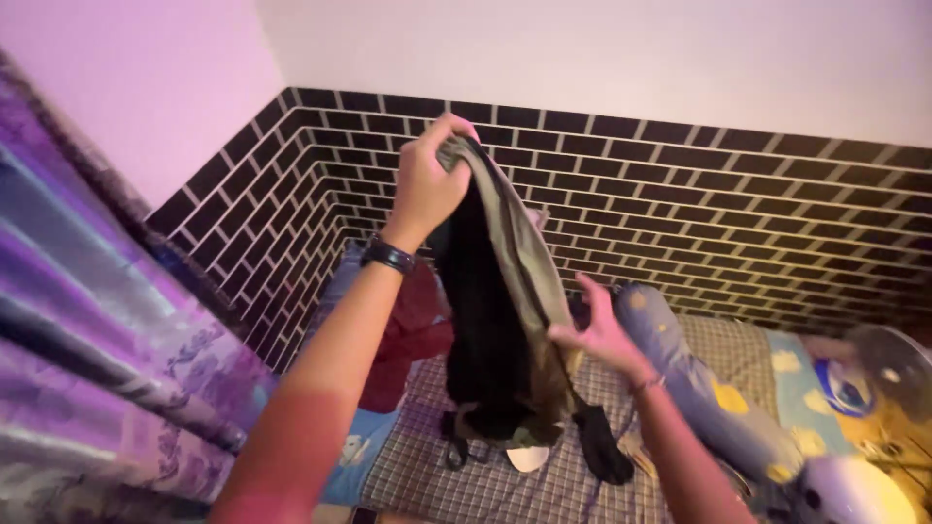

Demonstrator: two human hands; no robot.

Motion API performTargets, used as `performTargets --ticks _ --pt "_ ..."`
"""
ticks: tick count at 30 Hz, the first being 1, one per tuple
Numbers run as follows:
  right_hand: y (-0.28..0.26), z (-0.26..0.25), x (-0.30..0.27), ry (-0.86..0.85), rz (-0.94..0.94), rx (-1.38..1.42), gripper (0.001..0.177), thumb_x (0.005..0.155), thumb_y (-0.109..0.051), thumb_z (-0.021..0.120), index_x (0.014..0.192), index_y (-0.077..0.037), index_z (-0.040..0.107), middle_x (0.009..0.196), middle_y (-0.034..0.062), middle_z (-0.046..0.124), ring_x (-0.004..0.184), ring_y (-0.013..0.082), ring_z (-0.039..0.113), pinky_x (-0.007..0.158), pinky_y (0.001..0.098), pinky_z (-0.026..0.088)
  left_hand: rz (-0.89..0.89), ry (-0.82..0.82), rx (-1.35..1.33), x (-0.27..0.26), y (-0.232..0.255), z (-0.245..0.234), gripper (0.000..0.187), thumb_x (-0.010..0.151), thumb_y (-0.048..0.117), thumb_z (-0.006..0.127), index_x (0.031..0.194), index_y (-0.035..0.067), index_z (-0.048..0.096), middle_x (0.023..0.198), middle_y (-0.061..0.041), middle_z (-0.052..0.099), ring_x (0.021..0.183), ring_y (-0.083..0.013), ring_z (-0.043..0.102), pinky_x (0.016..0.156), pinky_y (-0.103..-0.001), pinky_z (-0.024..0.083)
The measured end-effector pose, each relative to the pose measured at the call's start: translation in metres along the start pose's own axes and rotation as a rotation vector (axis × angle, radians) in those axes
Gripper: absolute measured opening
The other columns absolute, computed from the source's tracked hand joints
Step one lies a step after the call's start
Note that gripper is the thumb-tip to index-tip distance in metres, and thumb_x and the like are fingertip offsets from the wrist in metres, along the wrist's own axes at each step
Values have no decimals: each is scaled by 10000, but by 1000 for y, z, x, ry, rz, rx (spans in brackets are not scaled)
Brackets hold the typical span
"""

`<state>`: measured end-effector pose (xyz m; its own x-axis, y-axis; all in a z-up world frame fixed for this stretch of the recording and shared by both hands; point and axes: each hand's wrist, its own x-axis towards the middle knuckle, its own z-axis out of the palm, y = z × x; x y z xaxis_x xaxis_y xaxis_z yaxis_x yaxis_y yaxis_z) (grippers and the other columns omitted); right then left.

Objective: Hanging several pieces of clothing on hangers and then onto a clothing rack in a bedroom.

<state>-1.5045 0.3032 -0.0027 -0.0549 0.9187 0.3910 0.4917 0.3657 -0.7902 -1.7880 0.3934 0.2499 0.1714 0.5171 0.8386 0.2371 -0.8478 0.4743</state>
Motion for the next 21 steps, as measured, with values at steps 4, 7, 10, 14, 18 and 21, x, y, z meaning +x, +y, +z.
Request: performTargets --ticks 4,7,10,14,18,21 --pt "-15 65 -100 266 -28 -315 1252 544 -518 937 1514 -46 301 1428 243 394 1328 432 430 1088 501 372 -6 21 -75 -1 12 16 213 847 -68 590 1021 41 646 875 -115 723 825 -192 739 741 -301 546" --pt "27 133 -135 347 312 -318 1104 571 -457 937 1423 -25 383 1339 262 446 1225 435 507 1022 472 460 -3 79 -95 -9 16 32 212 846 -73 589 1018 39 641 898 -117 728 855 -193 738 784 -309 561" --pt "114 168 -150 344 614 -145 372 837 -263 713 1143 -52 708 1044 236 760 1010 400 744 877 459 577 17 115 -89 -17 9 34 230 829 -73 599 1010 52 667 940 -99 749 909 -200 748 824 -313 570" --pt "121 116 -140 568 528 -261 278 849 -119 592 1096 -32 684 961 279 709 928 474 682 800 531 542 -176 207 38 -32 -38 11 223 820 -44 645 1006 72 689 953 -96 746 879 -252 727 782 -344 573" --pt "57 25 -114 603 446 -135 270 907 -97 526 1122 -44 680 935 253 710 868 394 720 784 459 540 -317 382 193 -75 -113 -17 267 811 19 678 1073 69 679 996 -150 746 942 -322 741 841 -409 572" --pt "31 -21 -93 569 226 -140 306 900 -71 549 1154 -53 717 954 185 734 892 301 705 783 382 529 -508 323 345 -126 -124 -24 248 832 91 689 1079 84 679 1001 -196 737 972 -417 697 850 -486 543"
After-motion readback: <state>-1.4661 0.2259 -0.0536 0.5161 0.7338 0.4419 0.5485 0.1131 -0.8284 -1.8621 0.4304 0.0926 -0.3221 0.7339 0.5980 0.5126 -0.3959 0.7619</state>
